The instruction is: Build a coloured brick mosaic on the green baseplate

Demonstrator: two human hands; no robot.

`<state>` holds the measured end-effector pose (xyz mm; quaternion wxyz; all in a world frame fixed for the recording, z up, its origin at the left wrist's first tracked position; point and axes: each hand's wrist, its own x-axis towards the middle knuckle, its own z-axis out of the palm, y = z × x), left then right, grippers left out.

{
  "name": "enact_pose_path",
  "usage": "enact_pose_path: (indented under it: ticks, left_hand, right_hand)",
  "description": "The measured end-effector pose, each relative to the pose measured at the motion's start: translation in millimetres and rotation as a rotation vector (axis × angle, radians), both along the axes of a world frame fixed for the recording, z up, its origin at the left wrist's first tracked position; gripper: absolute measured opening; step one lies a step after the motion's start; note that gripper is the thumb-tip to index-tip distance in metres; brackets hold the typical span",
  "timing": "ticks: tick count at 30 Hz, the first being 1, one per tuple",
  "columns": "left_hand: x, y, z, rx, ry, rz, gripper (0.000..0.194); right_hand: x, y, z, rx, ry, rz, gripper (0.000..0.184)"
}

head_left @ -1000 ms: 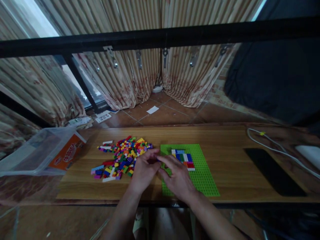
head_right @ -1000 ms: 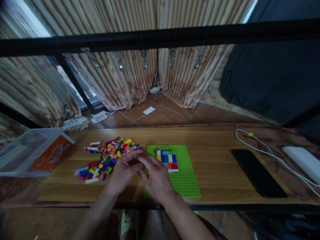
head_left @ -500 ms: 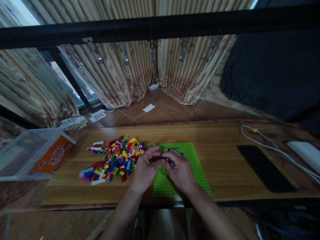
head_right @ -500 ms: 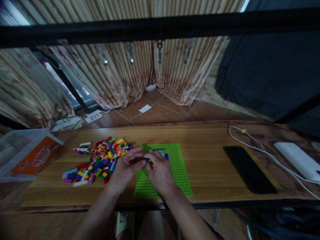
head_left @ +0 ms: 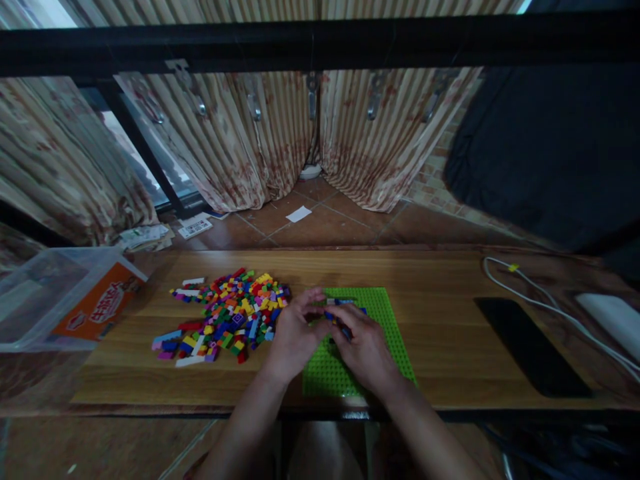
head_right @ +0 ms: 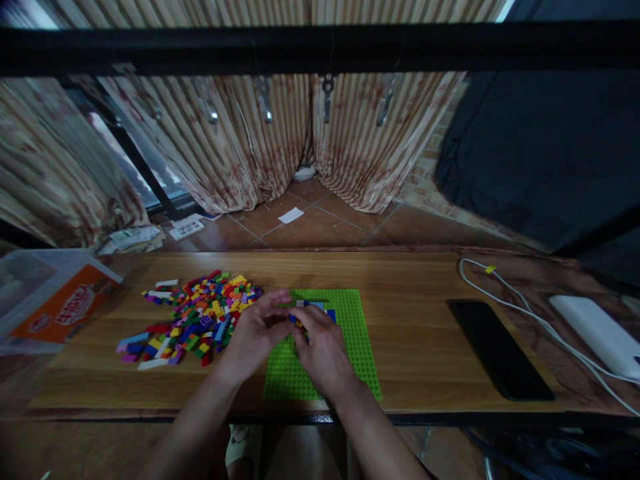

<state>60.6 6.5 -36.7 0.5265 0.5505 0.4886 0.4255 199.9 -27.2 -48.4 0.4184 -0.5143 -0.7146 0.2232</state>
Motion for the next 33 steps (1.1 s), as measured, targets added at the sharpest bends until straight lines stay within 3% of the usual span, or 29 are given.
enact_pose_path:
  ticks: [9,14,19,27,33]
  left_hand:
    - [5.4,-2.3,5.0,-0.055,-0.077,0.047,0.037]
    - [7.9,-3.5,5.9,-0.145,-0.204,0.020,0.034]
    - [7.4,-3.8,8.2,-0.199,-0.257,0.033,0.036]
    - [8.2,-1.3,-1.3,-0.126,-0.158,-0.005,0.035]
    - [2.9,4.0,-13.8,0.068,0.155,0.131,0.026]
  right_hand:
    - [2.5,3.9,-3.3,-0.099,0.274,-0.163,0.017]
    - [2.0,5.3,-2.6,-0.116,0.454,-0.121,0.018]
    - [2.4,6.0,-1.6,-0.079,0.397,-0.094,0.019]
    - [14.3,6.7,-0.5,-0.047,0.209,-0.041,0.019]
    - [33.4,19.4,-10.9,-0.079,0.163,-0.241,0.021]
